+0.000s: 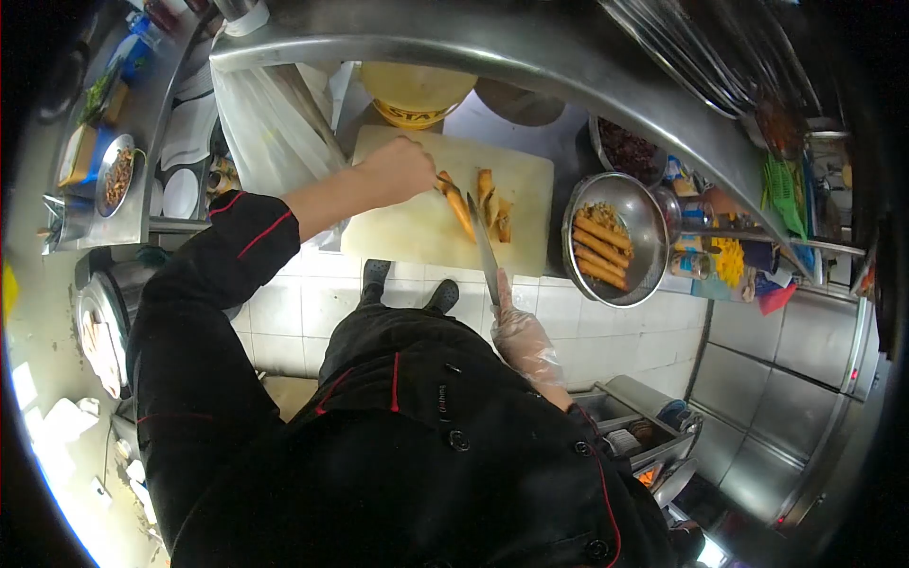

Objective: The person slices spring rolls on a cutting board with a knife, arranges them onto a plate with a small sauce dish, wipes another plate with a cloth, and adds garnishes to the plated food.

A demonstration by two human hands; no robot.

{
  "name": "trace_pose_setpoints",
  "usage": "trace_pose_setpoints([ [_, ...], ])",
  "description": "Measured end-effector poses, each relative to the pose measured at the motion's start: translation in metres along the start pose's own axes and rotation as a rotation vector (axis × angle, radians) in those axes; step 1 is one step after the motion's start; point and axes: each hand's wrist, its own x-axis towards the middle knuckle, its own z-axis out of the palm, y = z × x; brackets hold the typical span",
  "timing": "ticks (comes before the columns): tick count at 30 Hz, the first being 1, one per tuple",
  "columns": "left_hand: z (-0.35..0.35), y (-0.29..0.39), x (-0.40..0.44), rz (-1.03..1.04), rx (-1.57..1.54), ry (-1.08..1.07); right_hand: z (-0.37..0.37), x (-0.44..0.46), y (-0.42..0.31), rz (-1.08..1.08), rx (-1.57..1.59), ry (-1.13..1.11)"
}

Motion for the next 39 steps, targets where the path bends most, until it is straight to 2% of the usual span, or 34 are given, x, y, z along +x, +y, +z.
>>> trace_pose_setpoints([
  [2, -0.001, 0.001, 0.002, -0.01, 0.026, -0.07, -0.005, 0.003, -0.002, 0.033, 0.072, -0.025],
  [7, 0.008, 0.002, -0.002, 0.008, -0.056, -0.064, -0.025, 0.014, -0.008, 0.15, 0.348, -0.098],
  [12, -0.006, 0.005, -0.003, 0.008, -0.1, -0.097, -0.012, 0.017, -0.007, 0.059, 0.2, -0.027],
  [20, -0.007, 0.004, 0.002, 0.031, -0.127, -0.095, 0.015, 0.025, -0.02, 0.327, 0.182, -0.191],
  [23, -0.001, 0.003, 0.006, 0.048, -0.118, -0.128, 0.046, 0.066, -0.016, 0.281, 0.203, -0.006],
  [26, -0.006, 0.004, 0.009, 0.025, -0.073, -0.171, 0.079, 0.098, 0.003, 0.075, 0.139, 0.166],
  [28, -0.009, 0.006, 0.006, 0.038, -0.124, -0.124, 0.08, 0.096, 0.002, 0.112, 0.143, 0.08],
  [30, -0.006, 0.006, 0.005, 0.02, -0.136, -0.101, 0.049, 0.082, -0.016, 0.364, 0.285, -0.154],
  [35, -0.001, 0.01, -0.003, 0.074, -0.107, -0.042, 0.048, 0.094, -0.012, 0.283, 0.299, -0.089],
  [39, -0.002, 0.011, -0.007, 0.02, -0.094, -0.089, 0.061, 0.101, -0.002, 0.245, 0.31, 0.01],
])
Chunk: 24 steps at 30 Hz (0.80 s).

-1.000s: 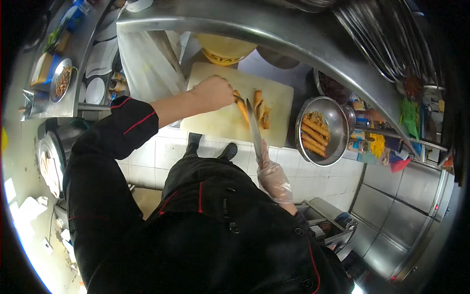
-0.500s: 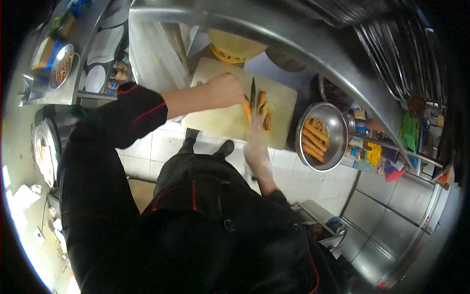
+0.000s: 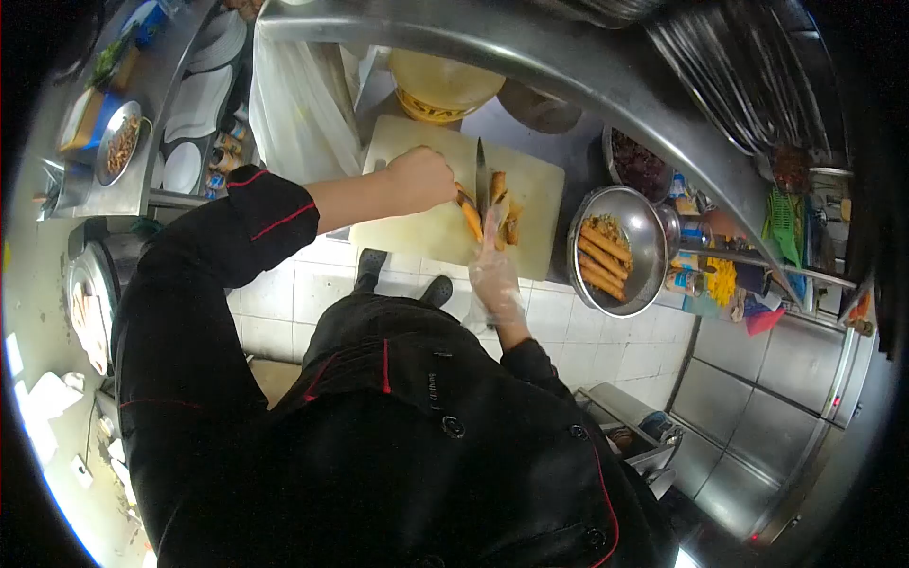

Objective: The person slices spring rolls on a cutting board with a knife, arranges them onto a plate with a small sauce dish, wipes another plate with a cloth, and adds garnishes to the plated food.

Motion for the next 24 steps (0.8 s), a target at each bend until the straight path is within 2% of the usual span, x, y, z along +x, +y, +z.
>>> trace_pose_setpoints([
  [5, 0.011, -0.007, -0.002, -0.039, 0.058, -0.047, -0.004, -0.007, -0.001, 0.062, -0.012, -0.051],
  [11, 0.006, -0.005, -0.004, -0.074, 0.031, 0.042, -0.051, 0.01, -0.003, 0.095, -0.031, -0.113],
  [14, -0.001, -0.012, -0.009, -0.069, 0.038, -0.003, -0.068, -0.013, -0.001, 0.108, -0.041, -0.123],
  [17, -0.013, -0.019, -0.017, -0.131, 0.057, -0.143, -0.065, -0.045, 0.003, 0.107, -0.039, -0.139],
  [21, -0.01, -0.02, -0.025, -0.146, 0.018, -0.108, -0.081, -0.071, -0.035, 0.144, 0.037, -0.212],
  [24, -0.01, -0.017, -0.026, -0.151, -0.018, -0.112, -0.078, -0.075, -0.041, 0.082, 0.07, -0.136],
])
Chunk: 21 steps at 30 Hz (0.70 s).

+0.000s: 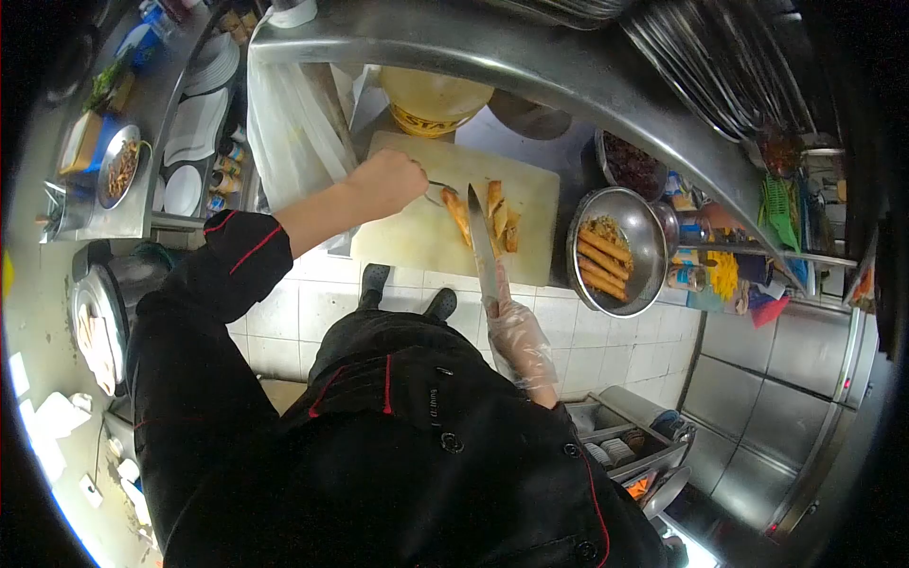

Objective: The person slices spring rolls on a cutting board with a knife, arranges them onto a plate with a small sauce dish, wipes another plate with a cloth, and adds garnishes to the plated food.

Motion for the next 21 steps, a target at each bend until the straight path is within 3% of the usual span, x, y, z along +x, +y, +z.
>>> trace_pose_setpoints([
  [10, 0.002, 0.003, 0.007, 0.045, -0.017, 0.059, 0.015, 0.004, -0.004, -0.153, -0.025, 0.126],
  [13, 0.0, 0.001, 0.011, 0.047, -0.033, 0.045, 0.015, 0.003, -0.004, -0.293, -0.174, 0.209],
  [16, 0.0, -0.001, 0.016, 0.086, -0.011, 0.072, 0.025, 0.005, -0.006, -0.237, -0.388, 0.129],
  [21, -0.001, -0.004, 0.025, 0.194, -0.015, 0.053, 0.041, 0.01, -0.008, -0.226, -0.438, 0.153],
])
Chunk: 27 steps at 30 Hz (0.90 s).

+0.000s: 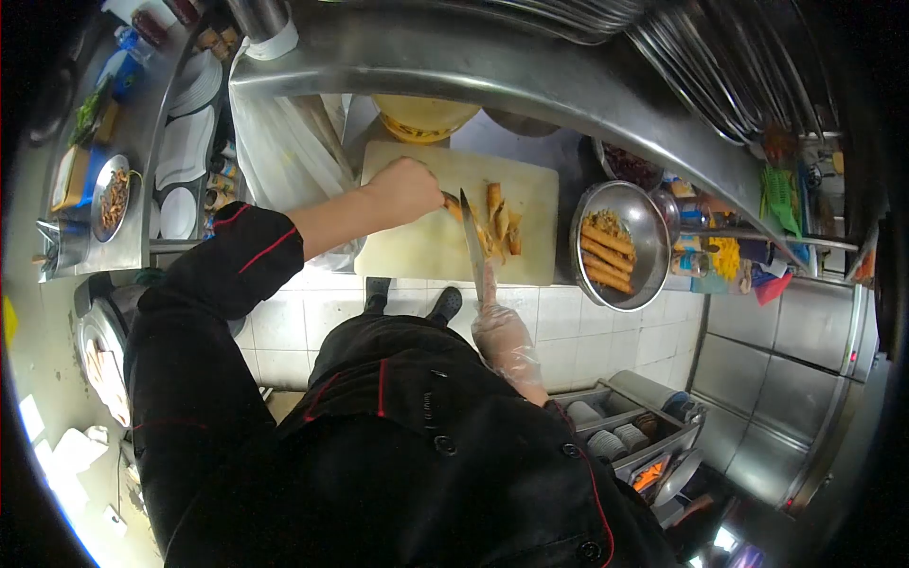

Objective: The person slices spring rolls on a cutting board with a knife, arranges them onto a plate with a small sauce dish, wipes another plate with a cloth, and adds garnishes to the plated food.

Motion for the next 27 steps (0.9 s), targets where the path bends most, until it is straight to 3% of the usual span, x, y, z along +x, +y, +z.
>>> trace_pose_setpoints([
  [4, -0.002, -0.005, 0.003, 0.041, -0.006, 0.005, 0.02, 0.036, -0.01, 0.378, 0.237, -0.204],
  [7, -0.003, -0.008, 0.003, 0.034, -0.016, 0.012, 0.095, 0.069, 0.008, 0.156, 0.046, 0.036],
  [9, -0.001, -0.003, 0.001, 0.022, -0.014, -0.033, 0.119, 0.071, 0.016, 0.149, 0.048, 0.172],
  [11, 0.001, -0.012, 0.002, -0.023, 0.033, -0.095, 0.109, 0.071, 0.012, 0.13, 0.001, 0.211],
  [14, 0.011, -0.022, -0.002, -0.039, 0.114, -0.092, 0.066, 0.051, 0.002, 0.206, -0.024, 0.088],
  [15, 0.016, -0.024, -0.004, -0.05, 0.107, -0.064, 0.071, 0.052, 0.003, 0.134, -0.296, 0.224],
  [18, 0.025, -0.026, -0.007, -0.055, 0.098, 0.03, 0.126, 0.074, 0.035, 0.045, -0.831, 0.361],
  [20, 0.024, -0.028, -0.007, -0.042, 0.123, 0.107, 0.096, 0.077, 0.05, 0.137, -0.788, 0.392],
  [22, 0.024, -0.028, 0.0, -0.011, 0.097, 0.159, 0.042, 0.064, 0.052, 0.328, -0.328, 0.367],
  [24, 0.027, -0.025, 0.012, 0.033, 0.094, 0.226, -0.058, 0.039, 0.049, 0.452, 0.518, 0.156],
  [26, 0.025, -0.021, 0.026, 0.099, 0.118, 0.3, -0.082, 0.014, 0.058, 0.536, 0.535, 0.13],
  [27, 0.021, -0.018, 0.031, 0.06, 0.112, 0.225, -0.086, 0.002, 0.064, 0.577, 0.544, 0.118],
])
